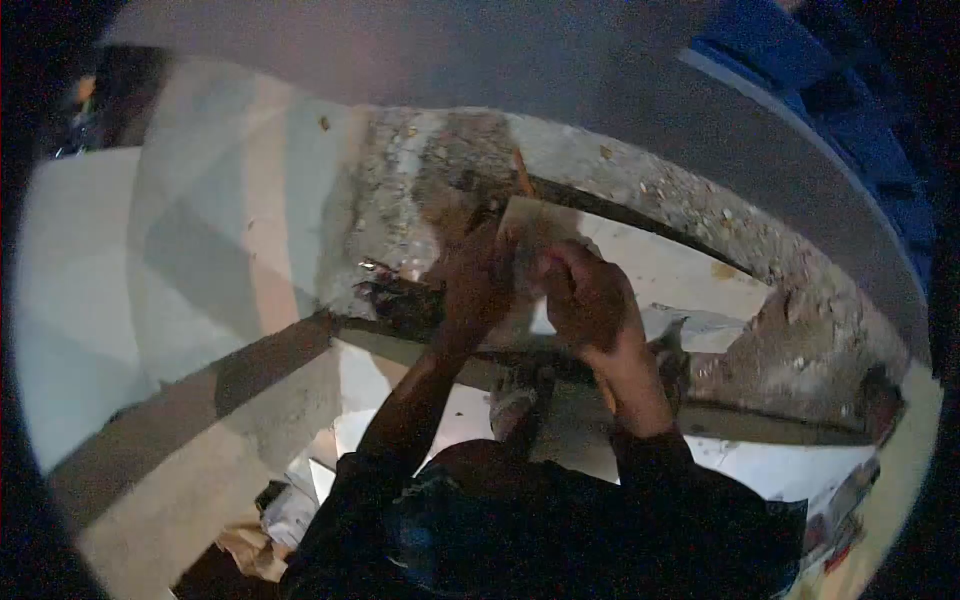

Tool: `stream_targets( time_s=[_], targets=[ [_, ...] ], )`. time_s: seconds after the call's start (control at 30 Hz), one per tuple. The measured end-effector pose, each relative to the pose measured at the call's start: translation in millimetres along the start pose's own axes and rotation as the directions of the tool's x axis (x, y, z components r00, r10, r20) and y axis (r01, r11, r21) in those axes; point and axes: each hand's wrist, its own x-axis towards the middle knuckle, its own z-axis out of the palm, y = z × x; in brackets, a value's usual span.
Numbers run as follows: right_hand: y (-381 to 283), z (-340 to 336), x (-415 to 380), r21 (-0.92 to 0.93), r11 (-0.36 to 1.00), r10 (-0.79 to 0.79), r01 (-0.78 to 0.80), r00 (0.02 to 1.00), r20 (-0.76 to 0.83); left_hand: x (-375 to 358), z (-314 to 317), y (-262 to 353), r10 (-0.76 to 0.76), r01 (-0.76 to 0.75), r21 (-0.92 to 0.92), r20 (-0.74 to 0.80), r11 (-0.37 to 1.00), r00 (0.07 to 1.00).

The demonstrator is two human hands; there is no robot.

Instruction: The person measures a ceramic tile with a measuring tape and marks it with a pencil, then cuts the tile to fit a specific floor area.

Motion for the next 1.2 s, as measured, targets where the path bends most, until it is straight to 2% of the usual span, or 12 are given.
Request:
stream_targets(
  time_s=[0.13, 0.23, 0.3, 0.37, 0.5, 0.7, 0.8, 0.83, 0.9, 0.97, 1.03, 1.2],
  targets=[
    [-70.5, 7.1, 4.9, 0.335, 0.94, -0.125, 0.069, 0.981, 0.148, -9.5, -81.3, 6.1, 0.114, -0.075, 0.442, -0.063, 0.894, 0.991],
    [-110.0, 33.8, 6.8, 0.441, 0.889, -0.26, 0.119, 0.926, 0.274, -31.4, -138.4, 36.0, 0.099, -0.044, 0.277, -0.188, 0.96, 0.977],
    [-136.1, 57.9, 2.4, 0.479, 0.866, -0.342, 0.144, 0.868, 0.359, -53.5, -177.9, 56.3, -0.218, 0.246, 0.066, -0.285, 0.967, 0.933],
    [-161.2, 78.2, -15.7, 0.565, 0.76, -0.523, 0.321, 0.819, 0.238, -86.3, -212.6, 60.4, -0.229, 0.282, 0.09, -0.381, 0.955, 0.896],
    [-208.8, 100.9, -56.3, 0.714, 0.675, -0.639, 0.186, 0.631, 0.44, -156.6, -245.8, 91.5, -0.246, 0.341, 0.049, -0.597, 0.939, 0.763],
    [-222.6, 130.8, -132.0, 0.758, 0.55, -0.815, 0.351, 0.424, 0.395, -268.1, -236.1, 79.3, -0.31, 0.296, -0.193, -0.851, 0.936, 0.424],
    [-193.8, 133.2, -151.6, 0.685, 0.659, -0.739, 0.312, 0.439, 0.511, -277.6, -207.3, 82.9, -0.225, 0.22, -0.132, -0.849, 0.967, 0.478],
    [-184.5, 131.9, -157.1, 0.644, 0.685, -0.72, 0.34, 0.455, 0.525, -289.7, -203.8, 73.8, -0.105, 0.319, 0.115, -0.795, 0.941, 0.597],
    [-163.4, 145.9, -159.9, 0.637, 0.676, -0.731, 0.369, 0.446, 0.517, -283.6, -188.0, 70.0, 0.07, 0.363, 0.327, -0.819, 0.873, 0.57],
    [-155.3, 146.4, -160.0, 0.627, 0.681, -0.732, 0.38, 0.386, 0.562, -294.8, -173.0, 63.6, -0.167, 0.269, -0.036, -0.861, 0.963, 0.481],
    [-152.0, 147.8, -162.4, 0.616, 0.698, -0.715, 0.365, 0.402, 0.572, -305.8, -159.7, 48.6, -0.136, 0.244, -0.018, -0.866, 0.97, 0.48],
    [-122.3, 157.2, -185.2, 0.523, 0.747, -0.662, 0.411, 0.377, 0.648, -335.9, -115.3, 14.7, -0.116, 0.256, -0.063, -0.974, 0.965, 0.196]
  ],
)
